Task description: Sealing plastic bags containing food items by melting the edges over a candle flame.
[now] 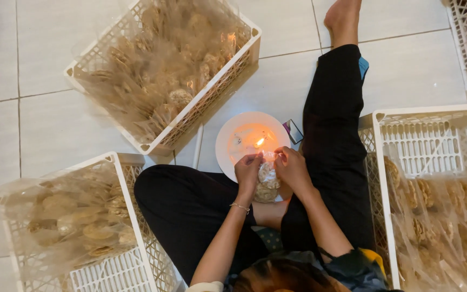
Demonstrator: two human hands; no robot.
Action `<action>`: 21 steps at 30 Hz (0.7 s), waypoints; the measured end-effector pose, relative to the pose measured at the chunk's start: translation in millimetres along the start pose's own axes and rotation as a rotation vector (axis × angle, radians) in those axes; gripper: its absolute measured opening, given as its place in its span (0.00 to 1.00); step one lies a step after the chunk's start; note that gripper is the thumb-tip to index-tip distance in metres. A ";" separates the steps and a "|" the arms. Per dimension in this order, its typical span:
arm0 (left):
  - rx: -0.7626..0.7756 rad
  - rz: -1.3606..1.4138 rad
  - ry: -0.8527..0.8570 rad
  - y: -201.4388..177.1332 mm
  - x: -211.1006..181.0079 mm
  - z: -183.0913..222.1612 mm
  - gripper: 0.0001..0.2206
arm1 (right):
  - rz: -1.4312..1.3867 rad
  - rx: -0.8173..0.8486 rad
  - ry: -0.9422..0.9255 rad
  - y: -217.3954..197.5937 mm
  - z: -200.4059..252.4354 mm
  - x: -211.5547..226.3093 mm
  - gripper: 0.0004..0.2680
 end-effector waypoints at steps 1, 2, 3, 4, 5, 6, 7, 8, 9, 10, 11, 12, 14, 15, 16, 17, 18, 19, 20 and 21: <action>0.000 0.000 0.005 -0.2 -7.1 6.2 0.09 | 0.000 -0.003 -0.004 -2.5 1.0 3.3 0.05; 0.010 0.005 0.024 0.3 -15.2 12.5 0.08 | 0.018 -0.016 -0.048 -5.7 2.9 10.3 0.05; 0.020 0.010 0.043 1.1 -23.2 19.0 0.08 | 0.037 -0.030 -0.093 -9.0 4.9 17.2 0.05; 0.022 0.009 0.048 0.2 -26.3 23.2 0.08 | 0.036 -0.034 -0.095 -11.1 6.3 18.2 0.05; 0.044 0.004 0.074 1.3 -31.3 27.4 0.08 | 0.049 -0.046 -0.130 -13.9 8.2 22.1 0.04; 0.067 -0.002 0.100 2.5 -36.2 32.0 0.08 | 0.063 -0.058 -0.165 -16.7 10.6 26.0 0.04; 0.069 -0.003 0.105 0.9 -38.4 36.5 0.08 | 0.062 -0.062 -0.167 -11.2 8.4 15.8 0.04; 0.101 0.033 0.141 2.0 -43.3 40.6 0.07 | 0.036 -0.016 -0.147 -1.8 4.1 3.2 0.04; 0.133 0.069 0.177 3.1 -48.3 44.9 0.06 | 0.011 0.030 -0.127 7.6 0.0 -9.3 0.05; 0.134 0.068 0.183 2.9 -48.8 47.1 0.06 | 0.010 0.025 -0.130 -0.8 3.9 1.5 0.05; 0.154 0.070 0.213 4.2 -51.3 49.8 0.06 | 0.024 0.043 -0.133 -7.1 7.8 12.4 0.03; 0.173 0.071 0.240 5.0 -52.9 53.2 0.06 | 0.037 0.062 -0.135 -12.7 12.7 22.9 0.02; 0.182 0.061 0.267 5.5 -50.7 54.2 0.06 | 0.015 0.066 -0.136 -21.0 17.4 29.2 0.01; 0.191 0.052 0.290 6.3 -50.8 54.6 0.06 | -0.006 0.073 -0.135 -25.0 19.2 32.1 0.01; 0.194 0.050 0.295 7.4 -55.2 58.9 0.06 | -0.007 0.067 -0.137 -33.3 23.8 40.3 0.01; 0.202 0.041 0.317 9.0 -60.8 63.8 0.05 | -0.083 0.073 -0.184 -41.2 28.9 51.4 0.01; 0.210 0.032 0.337 10.9 -65.7 69.2 0.04 | -0.159 0.078 -0.228 -49.3 35.0 61.9 0.03; 0.215 0.031 0.340 12.0 -67.7 73.4 0.04 | -0.159 0.072 -0.229 -54.0 39.9 65.9 0.03; 0.229 0.000 0.358 15.0 -71.5 77.7 0.03 | -0.189 0.068 -0.251 -59.4 44.6 71.4 0.06; 0.243 -0.031 0.377 18.0 -75.2 82.2 0.03 | -0.219 0.063 -0.273 -64.9 49.5 76.9 0.08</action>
Point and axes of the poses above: each hand's wrist, its own z-axis away from the middle knuckle, its own y-axis out of the palm, x = y × z, the point moved 9 cm from there along -z, towards the middle knuckle, and after that the axes turned 9 degrees about x, right-handed, at the moved point
